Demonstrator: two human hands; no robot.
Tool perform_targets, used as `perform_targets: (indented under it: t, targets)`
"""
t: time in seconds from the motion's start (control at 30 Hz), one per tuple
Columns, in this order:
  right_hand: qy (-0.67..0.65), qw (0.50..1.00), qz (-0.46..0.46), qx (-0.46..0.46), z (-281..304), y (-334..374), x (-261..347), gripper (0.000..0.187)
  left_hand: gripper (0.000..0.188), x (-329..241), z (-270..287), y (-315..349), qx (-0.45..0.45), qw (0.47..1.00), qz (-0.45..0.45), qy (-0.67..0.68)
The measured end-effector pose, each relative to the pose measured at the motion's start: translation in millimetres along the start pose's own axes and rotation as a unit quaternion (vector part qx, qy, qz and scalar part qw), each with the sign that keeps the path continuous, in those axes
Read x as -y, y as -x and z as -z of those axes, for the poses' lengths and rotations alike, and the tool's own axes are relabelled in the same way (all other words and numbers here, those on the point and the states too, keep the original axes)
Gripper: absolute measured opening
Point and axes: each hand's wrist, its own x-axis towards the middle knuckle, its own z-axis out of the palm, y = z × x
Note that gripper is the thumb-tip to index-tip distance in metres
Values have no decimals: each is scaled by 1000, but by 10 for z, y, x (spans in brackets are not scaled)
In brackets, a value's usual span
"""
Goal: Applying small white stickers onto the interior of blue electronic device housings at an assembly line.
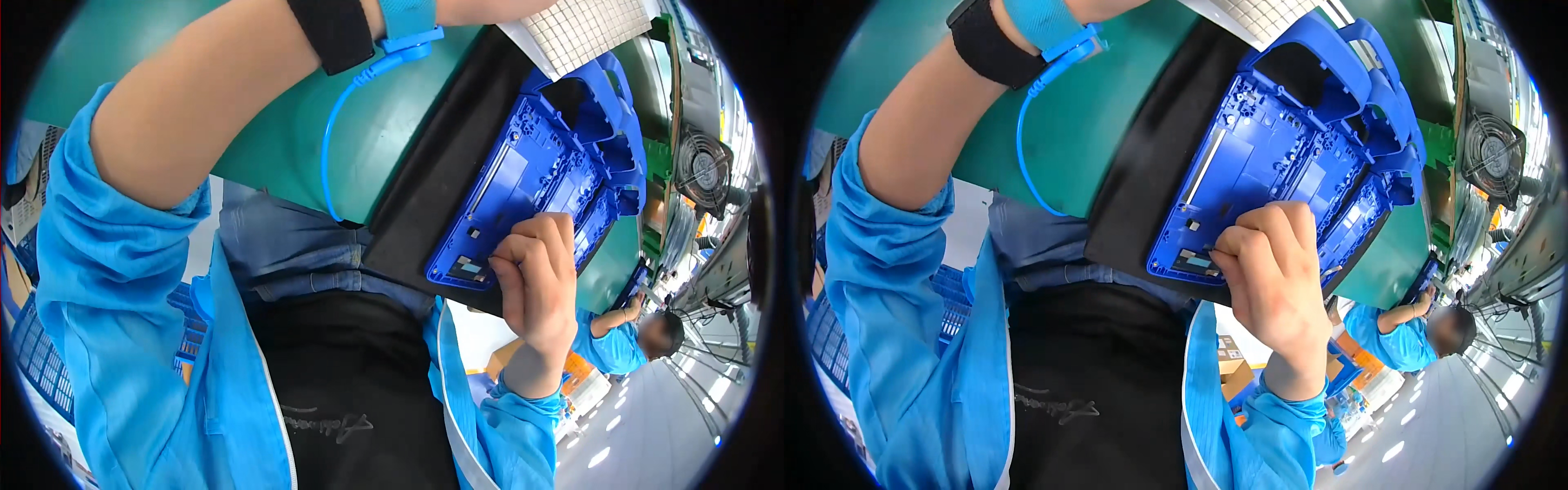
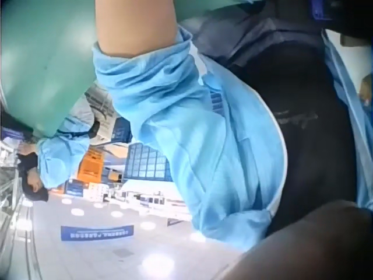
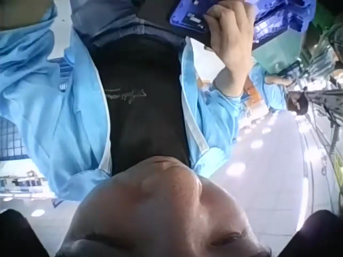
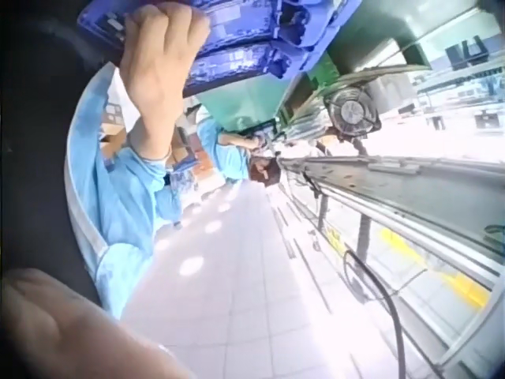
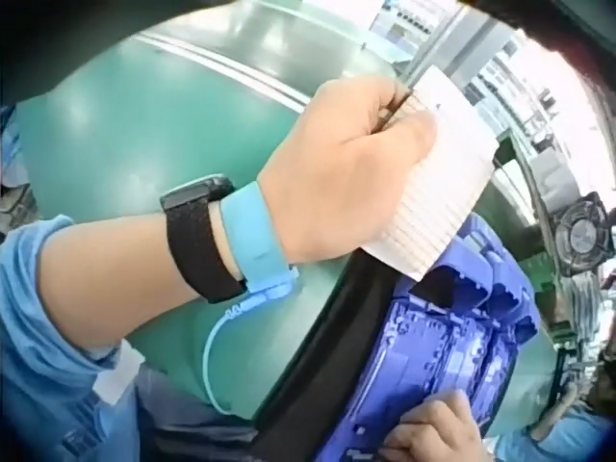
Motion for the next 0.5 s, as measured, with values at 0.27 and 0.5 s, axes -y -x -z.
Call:
perform_targets:
  t: [0.27, 0.5]
  targets:
    - [43, 999, -9, 14, -51, 56, -36, 19, 29, 65, -20, 21, -17, 999, -42, -30]
    - [48, 999, -9, 19, -54, 77, -17, 18, 30, 39, -27, 43, -17, 999, -40, -30]
